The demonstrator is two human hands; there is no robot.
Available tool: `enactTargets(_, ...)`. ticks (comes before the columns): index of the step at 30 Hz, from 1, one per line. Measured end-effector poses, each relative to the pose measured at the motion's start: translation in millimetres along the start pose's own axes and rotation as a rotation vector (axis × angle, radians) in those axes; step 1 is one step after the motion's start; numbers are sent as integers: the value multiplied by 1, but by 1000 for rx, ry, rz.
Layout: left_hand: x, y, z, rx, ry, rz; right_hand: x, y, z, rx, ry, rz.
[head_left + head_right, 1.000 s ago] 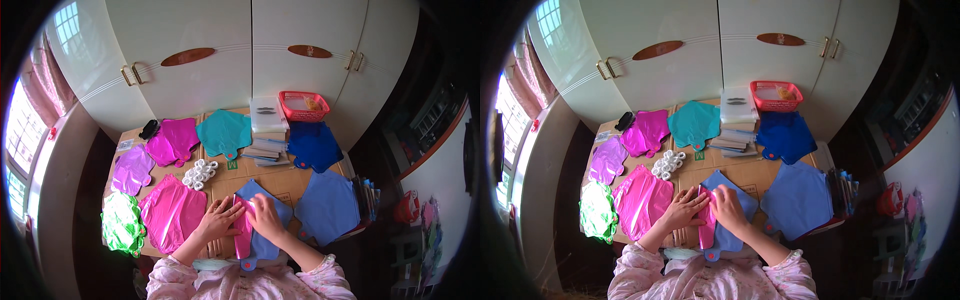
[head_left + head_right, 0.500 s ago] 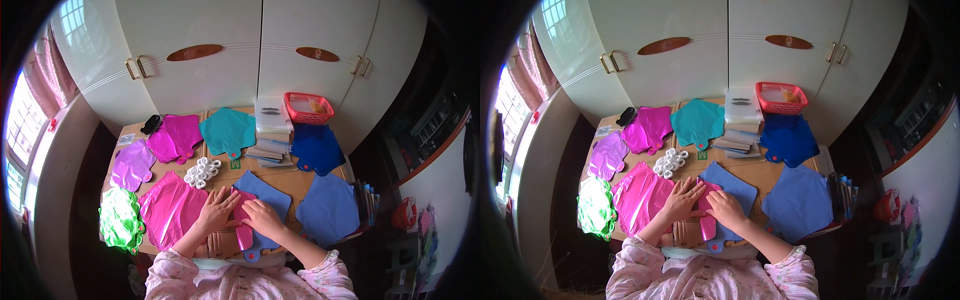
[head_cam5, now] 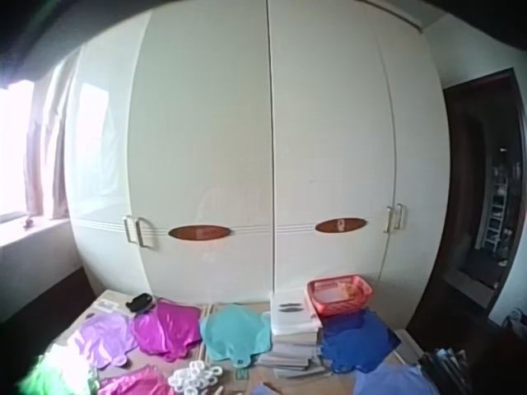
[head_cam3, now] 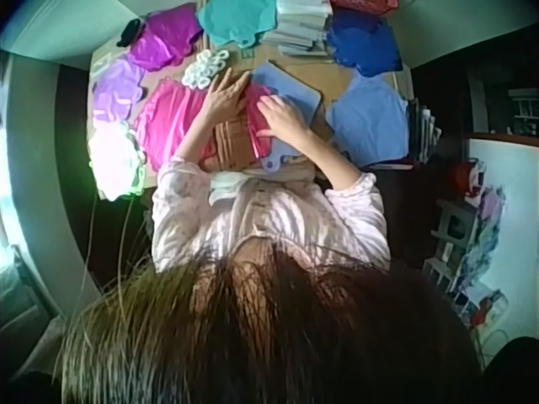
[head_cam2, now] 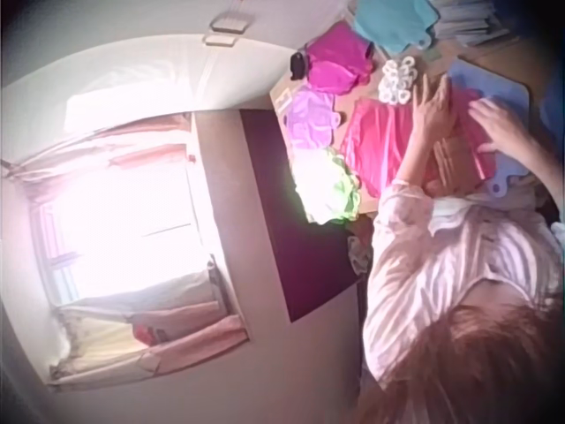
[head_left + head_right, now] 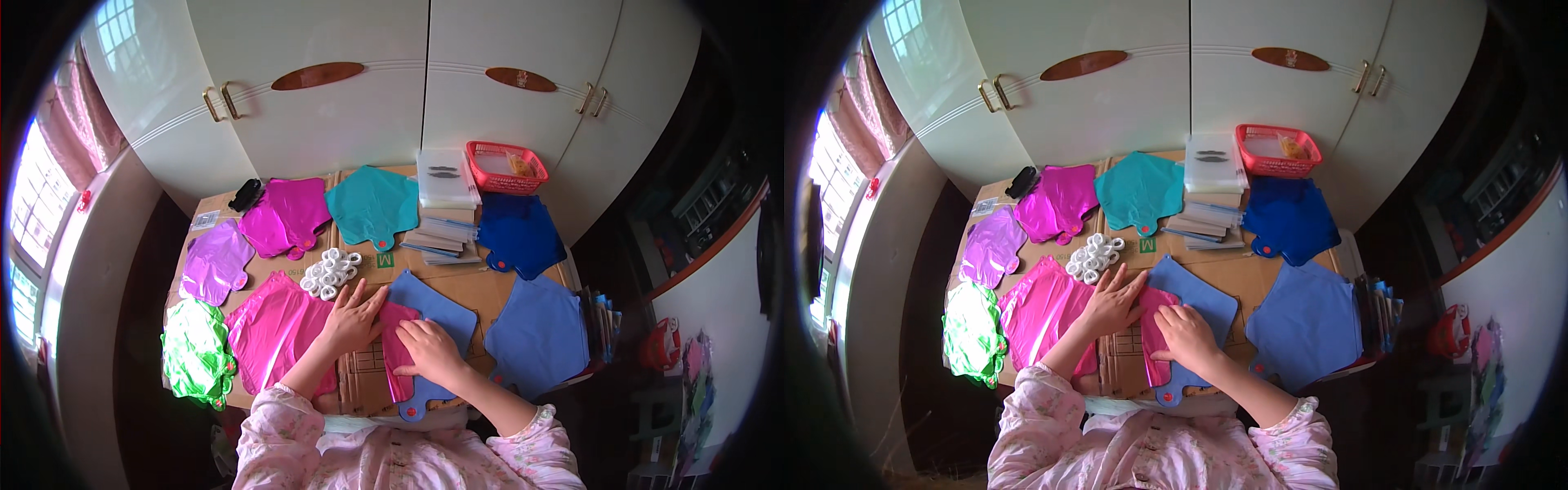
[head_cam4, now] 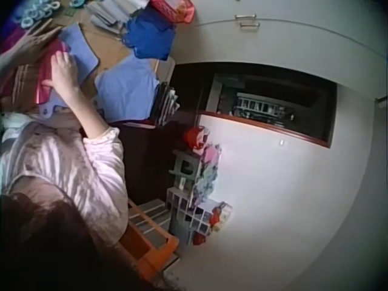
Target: Packaging various colorful plastic components into individual plastic bags at a workbench.
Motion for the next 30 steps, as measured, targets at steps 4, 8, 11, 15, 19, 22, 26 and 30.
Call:
enactTargets(4, -5, 11, -5, -30, -101, 99, 3, 3, 1, 19, -25, -10)
enactTargets(8, -16, 18, -17, 18, -160, 145, 3, 3, 2, 47, -41, 1)
enactTargets(11, -27, 22, -29, 33, -200, 90, 3, 1, 2, 72, -48, -9)
enactTargets(15, -42, 20, -38, 42, -229, 30, 2, -1, 1, 70, -30, -45)
enactTargets(19, -49, 16, -42, 127, -204, 37, 5, 2, 1, 104, -37, -30)
enactTargets(22, -55, 15, -45, 149, -167, 109, 9, 3, -1, 149, -47, -52)
enactTargets(26, -57, 20, -44, 166, -146, 161, 8, 0, -6, 223, -69, -76)
enactTargets(30, -42, 15, -36, 132, -162, 85, 8, 1, -8, 210, -77, -54)
Point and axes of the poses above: each hand's wrist, its own z-axis towards the middle knuckle, its own y-axis out of the back of the hand, x = y × z, the point moved 4 cm from there along z, towards the middle knuckle, and after that the axes turned 8 degrees about z, right-handed, at the moved point
